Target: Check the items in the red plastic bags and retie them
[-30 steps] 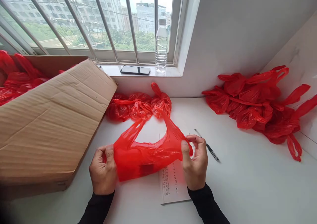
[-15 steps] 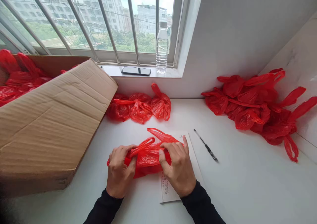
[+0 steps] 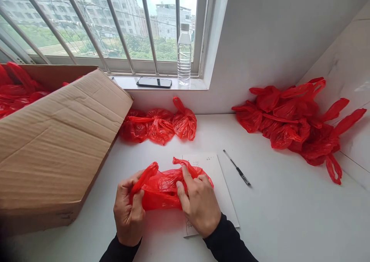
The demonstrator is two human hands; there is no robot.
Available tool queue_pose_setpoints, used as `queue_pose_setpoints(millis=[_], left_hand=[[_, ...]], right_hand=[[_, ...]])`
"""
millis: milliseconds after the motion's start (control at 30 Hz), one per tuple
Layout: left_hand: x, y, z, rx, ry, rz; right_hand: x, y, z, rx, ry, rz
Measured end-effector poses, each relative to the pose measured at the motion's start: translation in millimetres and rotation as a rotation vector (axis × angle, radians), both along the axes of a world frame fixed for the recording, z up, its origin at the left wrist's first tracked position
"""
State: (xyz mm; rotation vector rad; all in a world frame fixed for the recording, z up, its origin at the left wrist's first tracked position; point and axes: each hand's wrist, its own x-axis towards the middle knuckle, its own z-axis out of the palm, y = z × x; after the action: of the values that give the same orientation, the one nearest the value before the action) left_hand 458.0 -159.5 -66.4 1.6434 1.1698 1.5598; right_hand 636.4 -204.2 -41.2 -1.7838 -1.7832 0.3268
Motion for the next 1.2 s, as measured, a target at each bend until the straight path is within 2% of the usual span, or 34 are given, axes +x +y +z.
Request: queue_pose_setpoints(millis=[67, 133, 200, 300, 400, 500, 667, 800, 900, 1033, 1200], left_hand=[[-0.5, -0.7, 0.7, 0.012, 0.013, 0.000], [-1.0, -0.8, 4.0, 0.021, 0.050, 0.003], [-0.4, -0.4, 8.2, 0.044, 0.096, -0.014], [2.6, 0.4, 11.1, 0.072, 0.169, -0.024], [5.1, 0.7, 7.4, 0.038, 0.228, 0.030], [4.6, 0.8, 2.6, -0.005, 0.251, 0.057], [1.9, 2.4, 4.0, 0.038, 0.336, 0.059], [2.1, 5.3, 12.4, 0.180, 0.557, -0.058], [0.7, 8.8, 18.9, 0.271, 0.652, -0.149], [-6.2, 15.2, 21.4, 0.296, 0.687, -0.169], [-13.8, 21.3, 16.8, 0.322, 0.873, -0.208]], right_hand=[[1.2, -0.2, -3.6, -0.014, -0.006, -0.113], [1.4, -1.2, -3.2, 0.044, 0.013, -0.139], [-0.4, -2.8, 1.1, 0.169, 0.055, -0.053], [-6.0, -5.3, 8.8, 0.275, 0.062, 0.183], [-11.0, -6.4, 11.0, 0.171, 0.004, 0.245], [-12.5, -6.4, 9.0, 0.055, -0.034, 0.197], [-10.8, -6.4, 7.1, 0.001, -0.141, 0.093], [-7.9, -6.7, 4.7, -0.087, -0.191, 0.069], [-7.3, -5.9, 1.5, -0.143, -0.234, 0.031], [-8.8, -4.2, -0.7, -0.136, -0.250, -0.009], [-9.1, -2.1, 0.4, -0.138, -0.284, -0.051]])
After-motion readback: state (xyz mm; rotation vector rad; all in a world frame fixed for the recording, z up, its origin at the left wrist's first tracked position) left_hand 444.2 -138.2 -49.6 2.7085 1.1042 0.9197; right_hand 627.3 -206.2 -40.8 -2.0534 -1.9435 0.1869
